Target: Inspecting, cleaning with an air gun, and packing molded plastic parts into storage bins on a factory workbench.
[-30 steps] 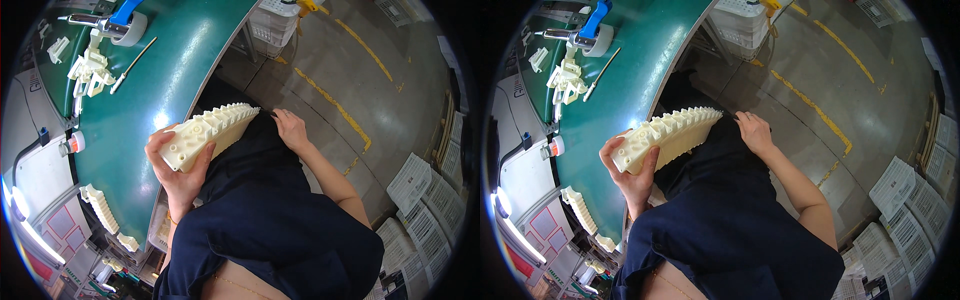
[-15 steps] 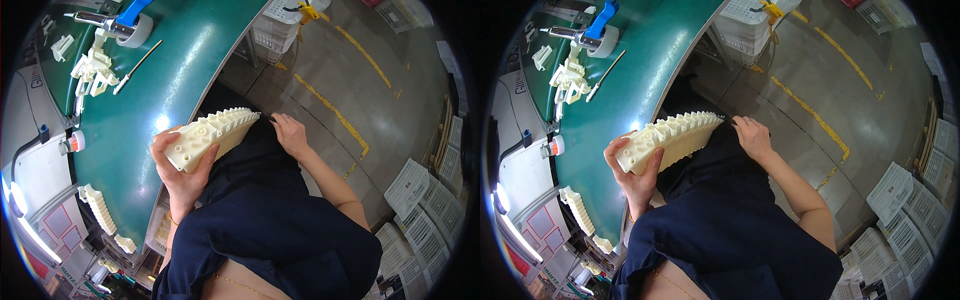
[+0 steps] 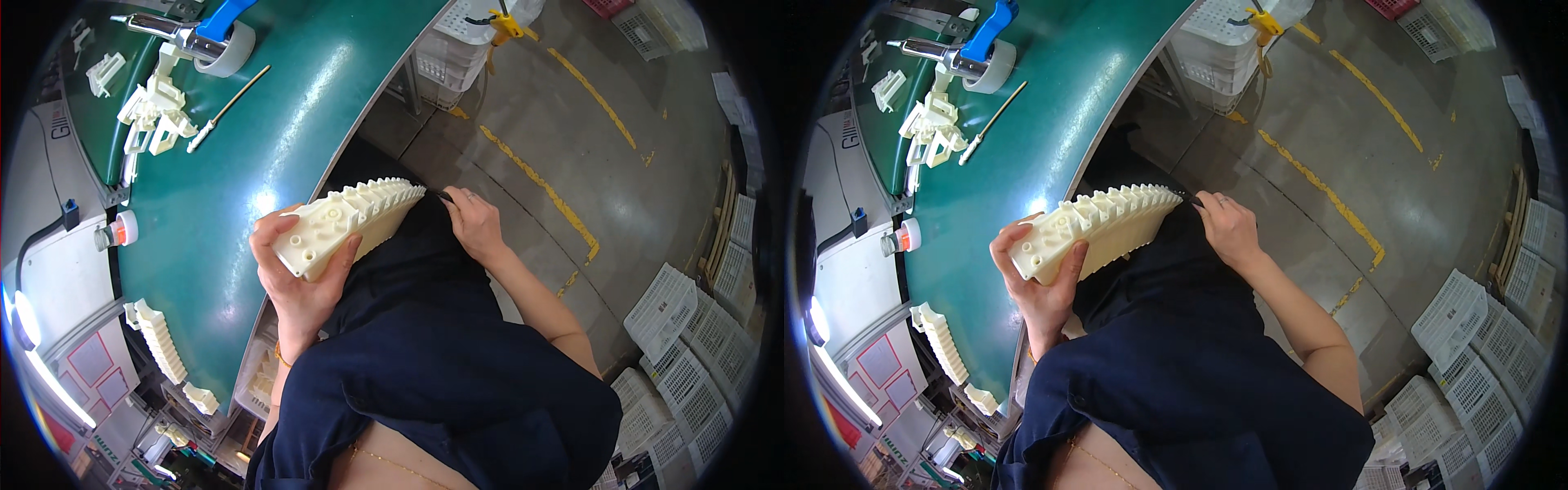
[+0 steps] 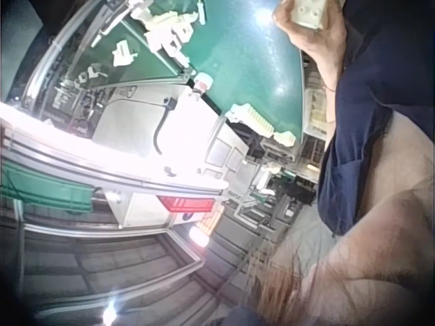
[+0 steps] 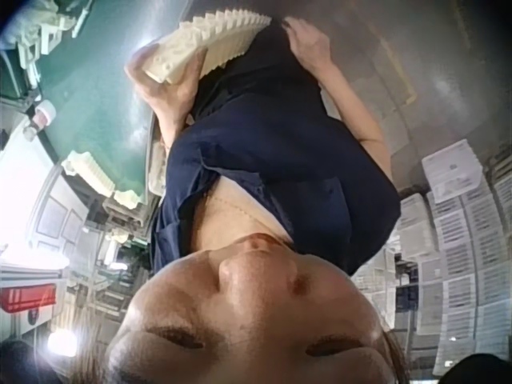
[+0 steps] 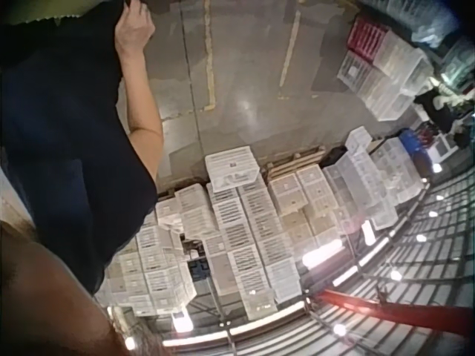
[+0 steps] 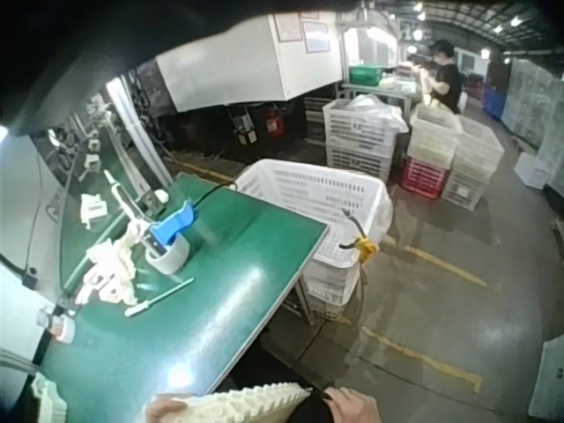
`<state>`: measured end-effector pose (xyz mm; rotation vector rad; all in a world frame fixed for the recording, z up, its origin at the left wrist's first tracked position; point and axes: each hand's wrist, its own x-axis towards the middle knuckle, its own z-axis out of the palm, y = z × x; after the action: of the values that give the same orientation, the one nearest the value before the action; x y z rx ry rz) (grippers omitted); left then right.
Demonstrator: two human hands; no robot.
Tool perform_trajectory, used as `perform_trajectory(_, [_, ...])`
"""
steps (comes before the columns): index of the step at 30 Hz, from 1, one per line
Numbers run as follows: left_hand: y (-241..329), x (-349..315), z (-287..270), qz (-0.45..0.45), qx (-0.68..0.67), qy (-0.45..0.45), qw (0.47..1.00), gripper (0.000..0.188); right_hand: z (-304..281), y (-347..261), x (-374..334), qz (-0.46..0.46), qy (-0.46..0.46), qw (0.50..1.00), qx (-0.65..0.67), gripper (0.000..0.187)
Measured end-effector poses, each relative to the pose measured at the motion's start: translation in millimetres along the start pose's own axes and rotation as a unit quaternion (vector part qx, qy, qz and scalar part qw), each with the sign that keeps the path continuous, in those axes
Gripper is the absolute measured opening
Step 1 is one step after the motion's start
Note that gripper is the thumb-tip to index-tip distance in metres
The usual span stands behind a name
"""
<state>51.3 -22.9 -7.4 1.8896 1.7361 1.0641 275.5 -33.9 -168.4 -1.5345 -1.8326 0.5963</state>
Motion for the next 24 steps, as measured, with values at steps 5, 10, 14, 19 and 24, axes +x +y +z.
perform_trajectory(5, [0.8, 0.8, -0.1, 0.01, 0.013, 0.003, 1.0, 0.062, -1.3, -2.9, 1.3, -0.013, -0.018, 0.999, -0.025, 0.012])
perform_trajectory(10, [0.6, 0.5, -4.0, 0.013, 0.004, -0.003, 1.0, 0.062, 2.1, 19.2, -7.7, 0.01, -0.035, 0.998, -0.058, 0.011])
perform_trajectory(14, [1.1, -0.4, -1.9, 0.013, 0.016, -0.001, 1.0, 0.062, -5.2, 10.0, 1.7, 0.013, 0.008, 1.0, -0.021, 0.011])
perform_trajectory(19, [1.1, 1.8, -1.3, 0.016, 0.023, -0.001, 1.0, 0.062, -14.8, -17.3, 13.4, -0.024, -0.008, 1.0, -0.009, 0.01])
perform_trajectory(24, [2.2, 1.5, -0.9, 0.008, 0.021, 0.001, 1.0, 0.062, -14.3, -18.3, 12.5, -0.019, -0.03, 0.999, -0.021, 0.009])
